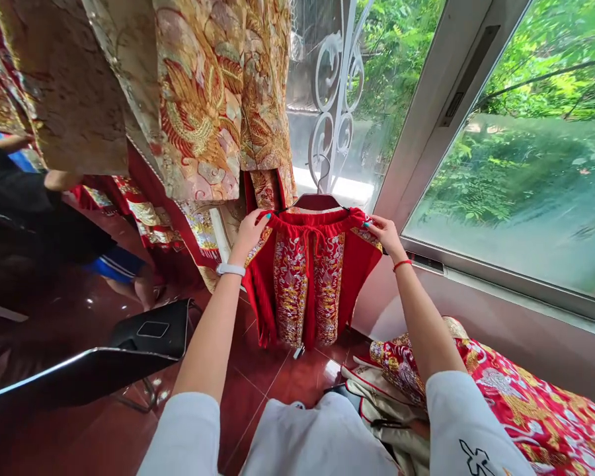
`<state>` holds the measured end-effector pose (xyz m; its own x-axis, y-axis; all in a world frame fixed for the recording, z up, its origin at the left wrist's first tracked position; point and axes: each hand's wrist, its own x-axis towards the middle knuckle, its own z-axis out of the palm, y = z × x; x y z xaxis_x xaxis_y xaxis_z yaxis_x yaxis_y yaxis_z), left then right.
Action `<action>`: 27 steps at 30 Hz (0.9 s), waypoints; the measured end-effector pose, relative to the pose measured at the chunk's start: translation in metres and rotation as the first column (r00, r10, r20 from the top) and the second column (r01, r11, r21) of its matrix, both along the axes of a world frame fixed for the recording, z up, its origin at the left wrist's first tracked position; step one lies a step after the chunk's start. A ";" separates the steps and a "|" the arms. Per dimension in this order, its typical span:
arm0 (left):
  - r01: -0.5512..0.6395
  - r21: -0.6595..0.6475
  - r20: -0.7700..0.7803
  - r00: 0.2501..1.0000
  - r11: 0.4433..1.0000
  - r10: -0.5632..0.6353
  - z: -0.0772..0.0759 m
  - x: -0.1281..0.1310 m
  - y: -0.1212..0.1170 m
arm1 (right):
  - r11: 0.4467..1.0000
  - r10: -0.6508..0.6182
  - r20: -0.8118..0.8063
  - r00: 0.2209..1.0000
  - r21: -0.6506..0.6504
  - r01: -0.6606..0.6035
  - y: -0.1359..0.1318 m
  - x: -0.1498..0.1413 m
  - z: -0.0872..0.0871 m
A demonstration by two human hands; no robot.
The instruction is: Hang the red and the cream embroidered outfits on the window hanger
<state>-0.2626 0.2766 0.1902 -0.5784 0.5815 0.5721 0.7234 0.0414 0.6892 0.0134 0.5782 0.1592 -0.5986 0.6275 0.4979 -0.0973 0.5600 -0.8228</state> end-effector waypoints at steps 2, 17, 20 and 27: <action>-0.049 0.056 -0.031 0.998 0.997 0.050 -0.002 0.003 0.002 | 0.997 -0.076 -0.051 0.996 0.029 0.078 -0.007 -0.006 -0.007; -0.018 0.216 0.137 0.991 0.976 -0.012 -0.019 0.007 -0.023 | 0.988 -0.040 -0.092 0.995 -0.152 0.025 -0.011 0.021 -0.016; 0.056 0.123 0.313 0.945 0.991 -0.093 -0.034 -0.012 -0.043 | 0.988 0.051 -0.016 0.999 -0.144 -0.053 0.007 0.030 -0.017; -0.206 0.226 0.287 0.948 0.952 0.137 -0.054 -0.009 -0.037 | 0.996 -0.088 -0.064 0.994 -0.026 0.086 0.000 0.014 -0.024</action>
<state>-0.2714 0.2398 0.1361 -0.8065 0.3184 0.4983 0.5106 -0.0501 0.8584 0.0276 0.5786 0.1352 -0.5079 0.6878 0.5186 -0.1029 0.5492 -0.8293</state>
